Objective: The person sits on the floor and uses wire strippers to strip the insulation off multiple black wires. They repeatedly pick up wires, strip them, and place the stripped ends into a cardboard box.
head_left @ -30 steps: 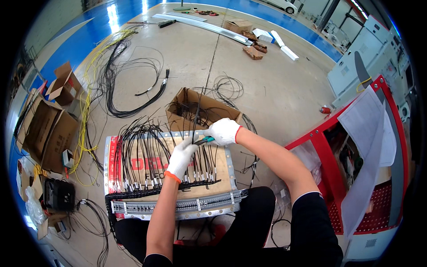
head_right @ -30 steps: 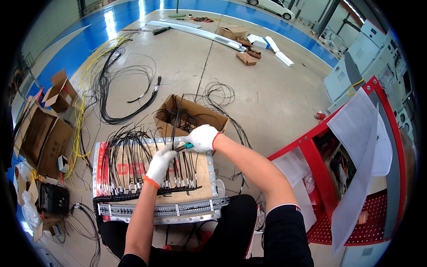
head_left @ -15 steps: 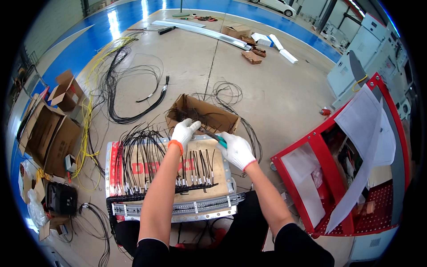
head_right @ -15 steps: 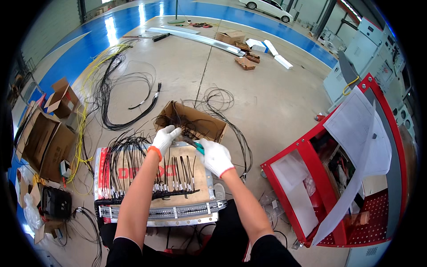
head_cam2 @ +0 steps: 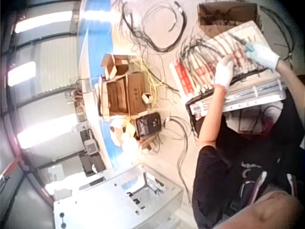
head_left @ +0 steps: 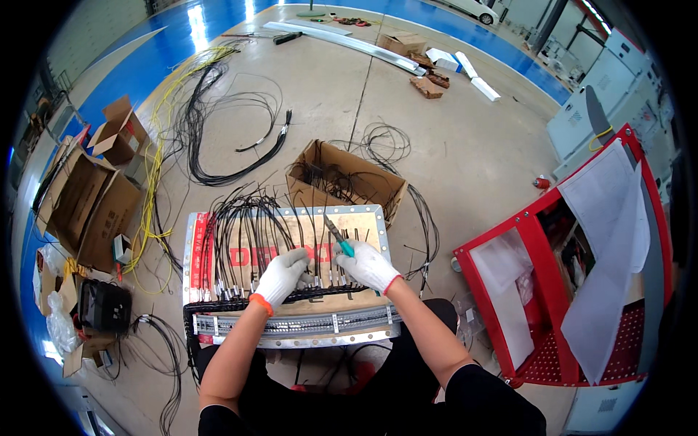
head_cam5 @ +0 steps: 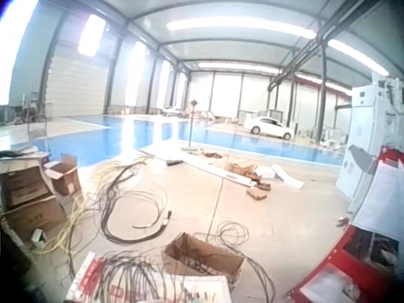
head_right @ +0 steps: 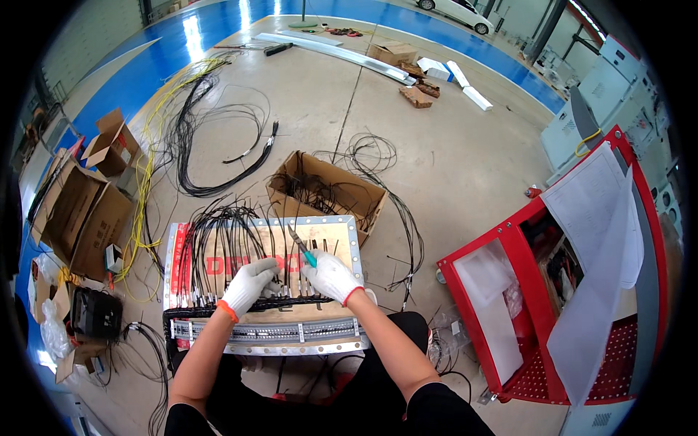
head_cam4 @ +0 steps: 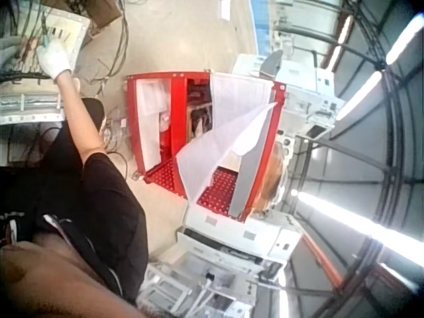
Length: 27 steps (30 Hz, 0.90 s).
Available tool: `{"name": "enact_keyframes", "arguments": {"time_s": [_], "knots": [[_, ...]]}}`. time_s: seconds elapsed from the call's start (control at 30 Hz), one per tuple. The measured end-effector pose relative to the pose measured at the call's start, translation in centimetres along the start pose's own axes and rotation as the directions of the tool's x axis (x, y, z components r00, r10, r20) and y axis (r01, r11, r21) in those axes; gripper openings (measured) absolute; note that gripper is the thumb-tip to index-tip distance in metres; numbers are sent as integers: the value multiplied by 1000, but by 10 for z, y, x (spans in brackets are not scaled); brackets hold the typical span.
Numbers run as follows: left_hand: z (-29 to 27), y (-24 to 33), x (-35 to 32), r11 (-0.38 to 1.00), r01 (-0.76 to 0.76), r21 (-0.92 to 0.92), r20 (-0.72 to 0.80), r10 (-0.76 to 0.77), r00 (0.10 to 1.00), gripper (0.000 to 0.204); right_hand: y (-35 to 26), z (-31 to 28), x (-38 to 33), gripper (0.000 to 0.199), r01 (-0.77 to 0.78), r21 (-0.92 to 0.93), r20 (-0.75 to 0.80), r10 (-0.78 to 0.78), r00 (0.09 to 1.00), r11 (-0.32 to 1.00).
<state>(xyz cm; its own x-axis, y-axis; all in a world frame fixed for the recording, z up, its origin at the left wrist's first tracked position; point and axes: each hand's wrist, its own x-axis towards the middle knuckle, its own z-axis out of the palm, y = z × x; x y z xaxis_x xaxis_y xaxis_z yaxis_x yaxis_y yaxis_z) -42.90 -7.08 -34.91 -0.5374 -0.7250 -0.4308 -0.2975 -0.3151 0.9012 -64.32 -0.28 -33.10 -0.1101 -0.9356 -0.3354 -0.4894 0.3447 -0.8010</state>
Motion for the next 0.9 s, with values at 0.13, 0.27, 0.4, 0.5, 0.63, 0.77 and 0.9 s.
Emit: {"name": "enact_keyframes", "arguments": {"time_s": [0.13,0.27,0.4,0.5,0.63,0.77,0.9], "knots": [[7,-10,18,1000,2,-4,23,-2,1000,50,-13,6,11,30,-88,-61,41,90,995,994],[16,-4,20,995,9,101,63,-16,998,37,17,22,31,25,-39,111,-20,41,999,993],[19,-19,20,925,-128,357,-104,175,979,31,29,21,36,26,-54,163,-4,55,998,985],[32,-10,14,791,-160,591,-179,322,930,31,32,18,33,26,-83,308,50,71,996,948],[25,-22,21,849,-74,523,-235,227,945,30,5,14,21,25,-134,310,92,110,990,941],[14,-26,30,943,-102,317,-61,128,990,26,18,23,28,33,21,109,-36,-17,999,994],[22,-20,30,995,-98,34,13,97,995,25,25,31,34,41,47,1,-184,-46,982,999]]}}
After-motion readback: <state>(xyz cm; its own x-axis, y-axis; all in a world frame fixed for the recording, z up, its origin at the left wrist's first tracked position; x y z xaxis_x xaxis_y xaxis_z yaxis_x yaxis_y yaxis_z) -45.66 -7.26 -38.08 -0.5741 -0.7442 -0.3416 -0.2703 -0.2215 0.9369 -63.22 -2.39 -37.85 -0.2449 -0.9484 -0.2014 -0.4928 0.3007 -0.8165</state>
